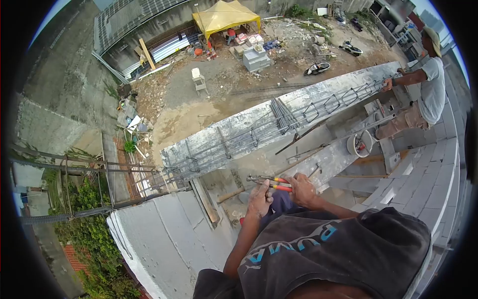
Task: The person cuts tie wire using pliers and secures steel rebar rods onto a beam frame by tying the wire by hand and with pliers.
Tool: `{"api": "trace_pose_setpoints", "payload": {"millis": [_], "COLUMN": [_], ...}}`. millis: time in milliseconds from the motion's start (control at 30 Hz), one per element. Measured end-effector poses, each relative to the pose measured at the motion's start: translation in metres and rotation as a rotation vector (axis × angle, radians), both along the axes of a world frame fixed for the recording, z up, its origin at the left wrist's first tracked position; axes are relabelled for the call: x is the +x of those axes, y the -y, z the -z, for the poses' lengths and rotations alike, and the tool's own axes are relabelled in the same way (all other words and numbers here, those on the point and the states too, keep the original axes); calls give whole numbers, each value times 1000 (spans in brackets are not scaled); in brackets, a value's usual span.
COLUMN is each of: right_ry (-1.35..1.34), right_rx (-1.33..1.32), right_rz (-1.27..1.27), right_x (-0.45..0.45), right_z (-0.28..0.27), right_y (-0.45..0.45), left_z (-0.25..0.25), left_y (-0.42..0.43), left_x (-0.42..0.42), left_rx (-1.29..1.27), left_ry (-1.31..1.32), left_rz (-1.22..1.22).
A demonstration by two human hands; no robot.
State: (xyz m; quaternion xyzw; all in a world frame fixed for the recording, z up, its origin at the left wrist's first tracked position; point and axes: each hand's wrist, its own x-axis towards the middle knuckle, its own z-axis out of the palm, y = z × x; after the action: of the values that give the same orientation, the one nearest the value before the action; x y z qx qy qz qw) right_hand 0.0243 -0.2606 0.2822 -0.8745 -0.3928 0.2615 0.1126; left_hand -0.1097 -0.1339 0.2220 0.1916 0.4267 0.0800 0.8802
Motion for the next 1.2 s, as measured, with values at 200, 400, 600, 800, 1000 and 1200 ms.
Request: {"api": "trace_pose_setpoints", "payload": {"millis": [200, 400, 600, 800, 1000, 1200], "right_ry": [79, 102, -61, -174, -274, -514], "right_rx": [3, -49, 122, 350, -9, 85], "right_rz": [-55, -139, -268, 204, 186, 101], "right_x": [37, 79, 129, 137, 172, 180], "right_z": [-3, 20, 16, 30, 58, 62], "right_y": [19, 79, 130, 132, 153, 181], "left_z": [-21, -33, -45, -7, -44, -48], "left_y": [11, 19, -37, -59, -31, -52], "left_x": [39, 79, 104, 89, 105, 86], "left_rx": [33, 690, 893, 67, -176, 395], "left_ry": [-244, -377, -500, -266, 240, -227], "left_rz": [254, 943, 1040, 779, -93, -194]}}
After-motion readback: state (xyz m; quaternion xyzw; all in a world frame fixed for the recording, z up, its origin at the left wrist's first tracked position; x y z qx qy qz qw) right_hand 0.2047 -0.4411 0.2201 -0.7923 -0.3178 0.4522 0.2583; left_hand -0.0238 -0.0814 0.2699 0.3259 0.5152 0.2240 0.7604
